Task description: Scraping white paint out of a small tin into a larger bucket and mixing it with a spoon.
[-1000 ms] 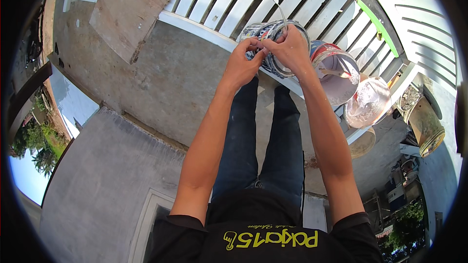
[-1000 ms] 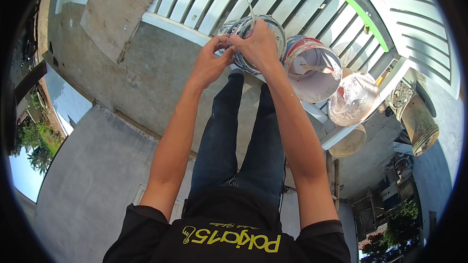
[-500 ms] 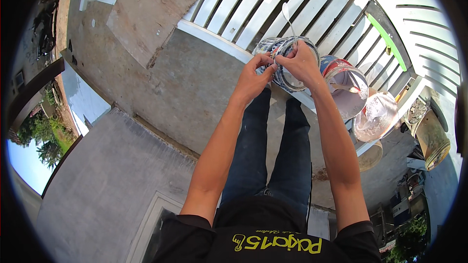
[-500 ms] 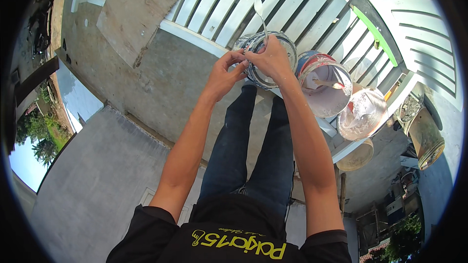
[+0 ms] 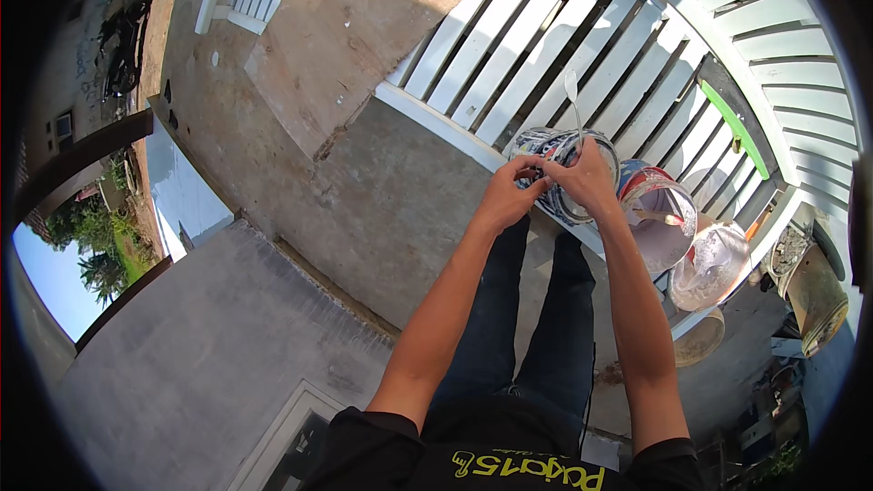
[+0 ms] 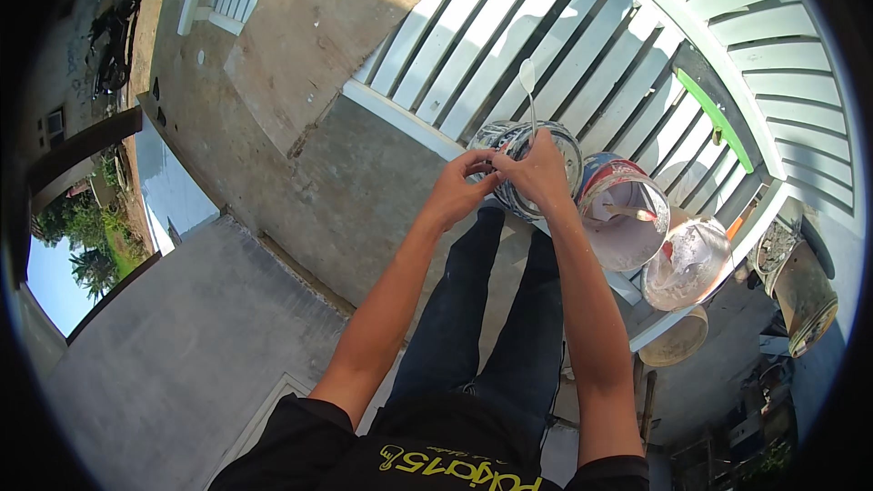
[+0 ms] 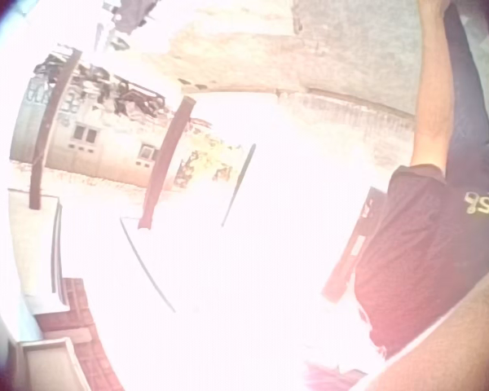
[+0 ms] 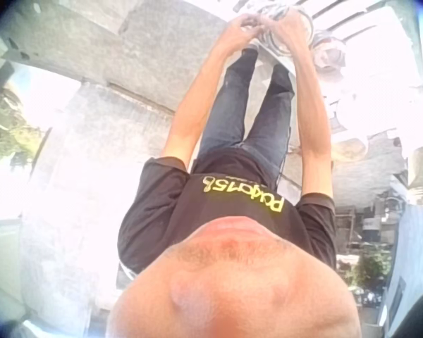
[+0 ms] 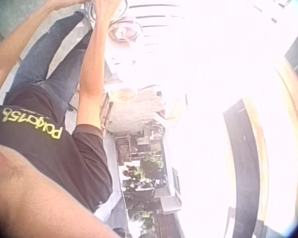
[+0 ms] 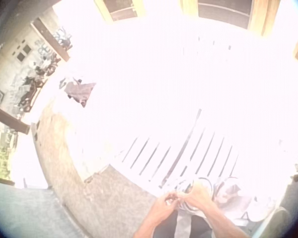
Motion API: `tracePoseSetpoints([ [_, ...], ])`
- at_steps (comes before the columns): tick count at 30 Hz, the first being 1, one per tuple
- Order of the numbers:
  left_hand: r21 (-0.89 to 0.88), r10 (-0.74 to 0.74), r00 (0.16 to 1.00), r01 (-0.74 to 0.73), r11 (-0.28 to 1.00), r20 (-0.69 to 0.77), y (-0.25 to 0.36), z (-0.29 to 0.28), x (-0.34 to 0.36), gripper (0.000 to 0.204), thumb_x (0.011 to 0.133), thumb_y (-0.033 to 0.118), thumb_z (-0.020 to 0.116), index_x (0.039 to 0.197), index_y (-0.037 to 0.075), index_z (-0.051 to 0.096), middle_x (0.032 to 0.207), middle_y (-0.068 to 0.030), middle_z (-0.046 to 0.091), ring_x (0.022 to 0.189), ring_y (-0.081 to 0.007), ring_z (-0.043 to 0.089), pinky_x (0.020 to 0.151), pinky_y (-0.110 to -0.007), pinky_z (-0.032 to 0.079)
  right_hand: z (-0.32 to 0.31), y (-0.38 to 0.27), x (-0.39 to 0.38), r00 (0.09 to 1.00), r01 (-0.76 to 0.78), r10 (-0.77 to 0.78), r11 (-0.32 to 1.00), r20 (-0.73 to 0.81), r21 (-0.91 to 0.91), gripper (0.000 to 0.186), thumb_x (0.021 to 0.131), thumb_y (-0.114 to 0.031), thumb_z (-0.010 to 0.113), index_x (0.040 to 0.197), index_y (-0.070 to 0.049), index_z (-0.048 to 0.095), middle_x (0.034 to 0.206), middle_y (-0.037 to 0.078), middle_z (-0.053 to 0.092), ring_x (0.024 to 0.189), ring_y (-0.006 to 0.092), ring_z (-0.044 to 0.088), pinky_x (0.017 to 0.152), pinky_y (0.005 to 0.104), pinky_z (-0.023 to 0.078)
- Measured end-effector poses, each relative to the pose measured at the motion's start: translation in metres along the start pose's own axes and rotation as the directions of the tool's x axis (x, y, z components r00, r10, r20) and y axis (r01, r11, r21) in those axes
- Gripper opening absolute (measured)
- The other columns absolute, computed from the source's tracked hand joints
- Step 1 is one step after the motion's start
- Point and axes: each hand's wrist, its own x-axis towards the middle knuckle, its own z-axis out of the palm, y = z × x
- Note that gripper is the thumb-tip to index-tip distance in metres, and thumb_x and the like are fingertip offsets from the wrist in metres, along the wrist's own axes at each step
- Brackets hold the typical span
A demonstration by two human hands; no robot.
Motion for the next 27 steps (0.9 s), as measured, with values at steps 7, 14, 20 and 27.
tracePoseSetpoints([
  [7, 0.019, -0.053, 0.998, 0.053, 0.998, 0.014, 0.012, 0.005, 0.004, 0.036, 0.086, 0.013, 0.078, 0.119, 0.004, 0.067, 0.112, -0.0050, 0.068, 0.106, -0.0153, 0.061, 0.083, -0.029, 0.052, -0.005, 0.007, 0.009, 0.999, -0.043, 0.044, 0.997, 0.003, -0.060, 0.061, 0.067, -0.038, 0.079, 0.099, 0.007, 0.051, 0.092, 0.024, 0.064, 0.082, 0.0315, 0.065, 0.074, 0.0395, 0.051],
  [14, 0.047, -0.056, 0.998, 0.056, 0.997, 0.003, 0.017, 0.011, 0.000, 0.033, 0.086, 0.011, 0.077, 0.118, 0.005, 0.068, 0.111, -0.0038, 0.067, 0.105, -0.0154, 0.060, 0.086, -0.029, 0.050, -0.017, 0.021, 0.003, 0.997, -0.010, 0.006, 0.999, 0.075, 0.053, 0.057, 0.070, -0.040, 0.080, 0.094, 0.003, 0.050, 0.084, 0.014, 0.059, 0.075, 0.0250, 0.061, 0.067, 0.0362, 0.049],
  [20, 0.061, -0.016, 1.000, 0.015, 0.998, 0.013, 0.013, -0.002, 0.000, 0.034, 0.087, 0.010, 0.074, 0.120, 0.005, 0.065, 0.118, -0.0049, 0.064, 0.110, -0.0180, 0.058, 0.090, -0.031, 0.050, -0.019, 0.040, 0.001, 0.991, 0.112, -0.093, 0.973, -0.100, 0.203, 0.028, 0.084, -0.018, 0.069, 0.093, 0.001, 0.050, 0.087, 0.013, 0.057, 0.076, 0.0262, 0.060, 0.070, 0.0367, 0.049],
  [27, -0.129, -0.073, 0.996, 0.067, 0.989, -0.043, 0.002, -0.014, 0.001, 0.040, 0.092, 0.012, 0.069, 0.129, 0.002, 0.055, 0.133, -0.0141, 0.057, 0.117, -0.0216, 0.058, 0.095, -0.037, 0.054, -0.020, 0.052, 0.012, 0.932, 0.276, -0.272, 0.961, -0.239, -0.020, 0.018, 0.086, -0.005, 0.060, 0.099, 0.003, 0.051, 0.098, 0.022, 0.058, 0.091, 0.0405, 0.058, 0.082, 0.0461, 0.046],
])
